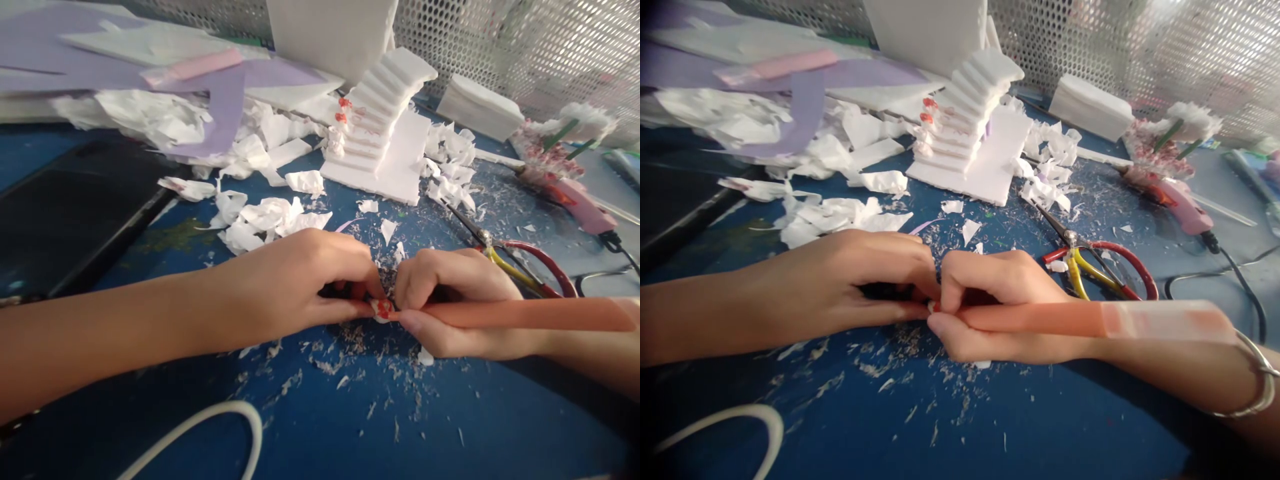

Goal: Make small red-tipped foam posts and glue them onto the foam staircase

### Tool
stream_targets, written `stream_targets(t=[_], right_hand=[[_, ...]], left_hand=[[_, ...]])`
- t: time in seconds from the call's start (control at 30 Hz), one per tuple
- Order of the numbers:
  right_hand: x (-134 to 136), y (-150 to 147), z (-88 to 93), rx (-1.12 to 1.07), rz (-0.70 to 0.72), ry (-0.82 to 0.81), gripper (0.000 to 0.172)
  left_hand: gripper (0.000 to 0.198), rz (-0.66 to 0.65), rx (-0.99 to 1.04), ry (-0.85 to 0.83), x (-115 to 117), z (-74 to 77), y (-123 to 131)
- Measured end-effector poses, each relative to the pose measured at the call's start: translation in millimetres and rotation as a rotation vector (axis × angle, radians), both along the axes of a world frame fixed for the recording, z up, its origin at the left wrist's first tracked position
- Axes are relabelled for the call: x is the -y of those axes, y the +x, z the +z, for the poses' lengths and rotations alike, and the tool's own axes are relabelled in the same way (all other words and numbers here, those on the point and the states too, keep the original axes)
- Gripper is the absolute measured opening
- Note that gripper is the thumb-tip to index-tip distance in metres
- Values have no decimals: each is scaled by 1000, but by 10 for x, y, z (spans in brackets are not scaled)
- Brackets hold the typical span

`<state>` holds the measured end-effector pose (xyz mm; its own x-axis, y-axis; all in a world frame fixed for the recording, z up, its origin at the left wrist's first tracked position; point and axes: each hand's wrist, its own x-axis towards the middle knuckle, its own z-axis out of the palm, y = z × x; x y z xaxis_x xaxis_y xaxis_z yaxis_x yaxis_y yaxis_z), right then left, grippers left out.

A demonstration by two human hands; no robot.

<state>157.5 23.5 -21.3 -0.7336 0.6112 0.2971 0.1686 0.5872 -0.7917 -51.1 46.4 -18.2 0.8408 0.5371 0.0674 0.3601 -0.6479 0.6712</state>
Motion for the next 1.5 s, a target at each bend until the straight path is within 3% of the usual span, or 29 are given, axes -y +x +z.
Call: stream_targets(t=[0.67, 1.0, 1.2, 1.37, 1.5], right_hand=[[1, -18, 17, 3, -16, 17, 18], [1, 16, 42, 39, -123, -42, 19], [0, -5, 27, -2, -20, -35, 20], [7, 4, 31, 17, -114, -43, 19], [4, -1, 34, 18, -14, -14, 19]], left_hand=[[5, 20, -30, -32, 16, 26, 15], [7, 38, -18, -37, 28, 16, 19], [5, 23, -35, -25, 23, 35, 15], [7, 29, -39, -38, 21, 28, 16], [6, 30, -33, -25, 22, 28, 36]])
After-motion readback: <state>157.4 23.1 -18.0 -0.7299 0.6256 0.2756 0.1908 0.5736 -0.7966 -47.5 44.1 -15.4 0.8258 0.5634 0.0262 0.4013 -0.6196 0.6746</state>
